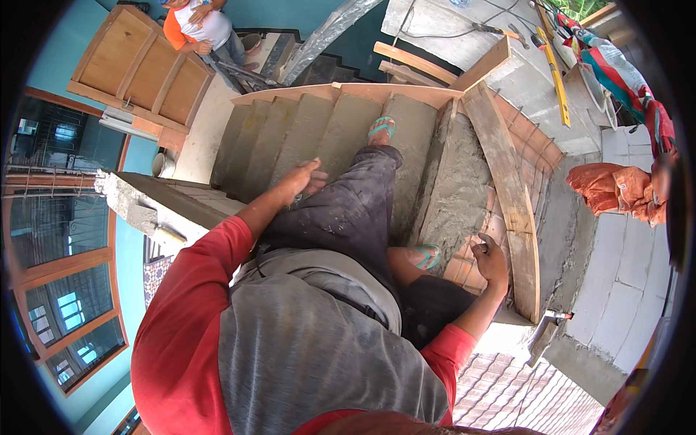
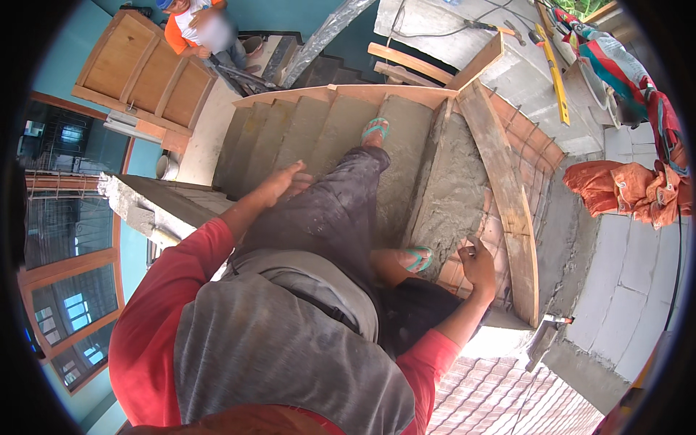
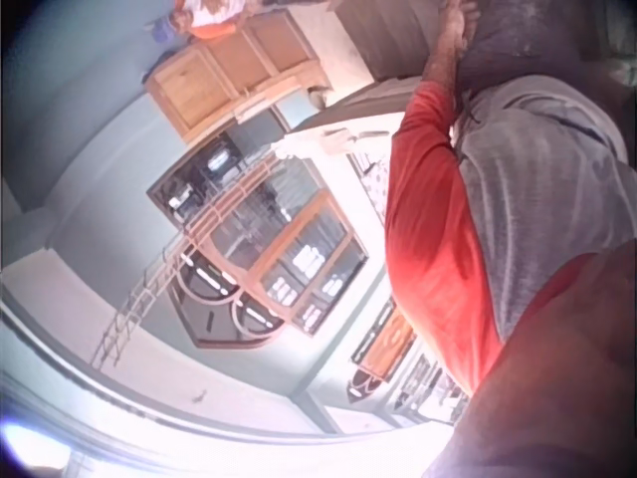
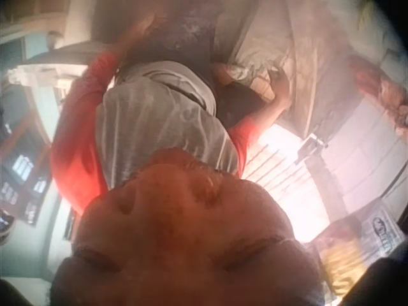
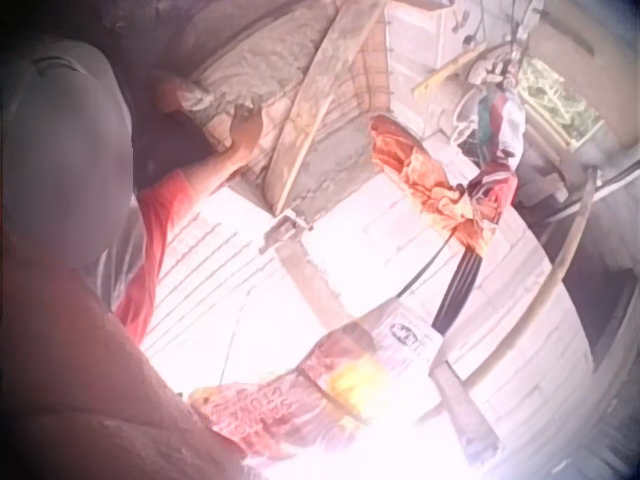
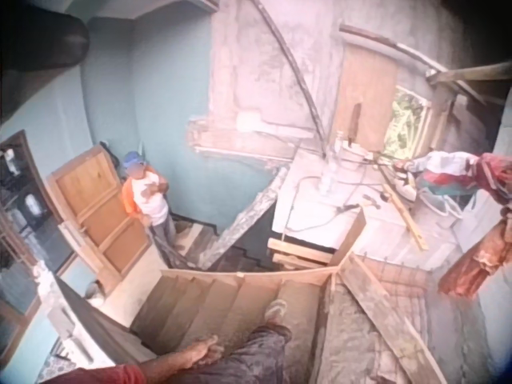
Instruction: The person smooths wet concrete on a staircase using a hand trowel. They repeatedly spread and level the material on the steps while standing on the stairs.
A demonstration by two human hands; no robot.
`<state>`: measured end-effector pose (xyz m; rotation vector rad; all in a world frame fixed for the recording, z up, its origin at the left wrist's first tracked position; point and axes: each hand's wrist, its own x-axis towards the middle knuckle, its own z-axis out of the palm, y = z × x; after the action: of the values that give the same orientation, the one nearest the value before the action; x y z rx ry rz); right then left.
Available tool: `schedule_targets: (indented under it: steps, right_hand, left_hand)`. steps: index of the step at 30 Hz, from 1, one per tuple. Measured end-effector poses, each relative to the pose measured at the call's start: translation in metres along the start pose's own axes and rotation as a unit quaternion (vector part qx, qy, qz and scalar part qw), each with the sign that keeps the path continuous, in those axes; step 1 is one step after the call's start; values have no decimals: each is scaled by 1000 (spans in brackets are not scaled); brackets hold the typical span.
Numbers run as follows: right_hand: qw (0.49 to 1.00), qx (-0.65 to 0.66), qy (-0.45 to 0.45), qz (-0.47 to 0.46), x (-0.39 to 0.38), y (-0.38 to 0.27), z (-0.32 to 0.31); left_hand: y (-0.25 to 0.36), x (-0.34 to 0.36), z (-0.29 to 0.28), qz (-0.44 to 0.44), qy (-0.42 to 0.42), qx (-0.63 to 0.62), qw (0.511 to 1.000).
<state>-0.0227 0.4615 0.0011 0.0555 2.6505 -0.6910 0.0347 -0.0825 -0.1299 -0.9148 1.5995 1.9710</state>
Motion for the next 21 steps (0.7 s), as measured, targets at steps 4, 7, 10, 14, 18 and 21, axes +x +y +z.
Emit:
schedule_targets:
  steps: [4, 7, 10, 14, 18, 21]
  right_hand:
    - [1000, -8, -20, -4, 4, -5, 4]
    - [1000, -1, -16, 11, -1, -7, 3]
    - [1000, 2, -23, 20, -2, -2, 4]
    - [1000, -18, -10, -4, 7, 13, 14]
    - [1000, -5, 2, 24, 7, 12, 15]
    - [999, -11, -29, 37, 15, 2, 14]
  left_hand:
    - [-96, 58, -116, -36, 138, 357, 923]
    - [-131, 32, -136, -26, 131, 554, 822]
    - [-153, -14, -156, 0, -27, 608, 793]
    - [-156, -83, -166, -90, -3, 696, 712]
    - [-144, -107, -189, -2, 11, 708, 706]
    - [-180, -110, -213, 109, 68, 668, 734]
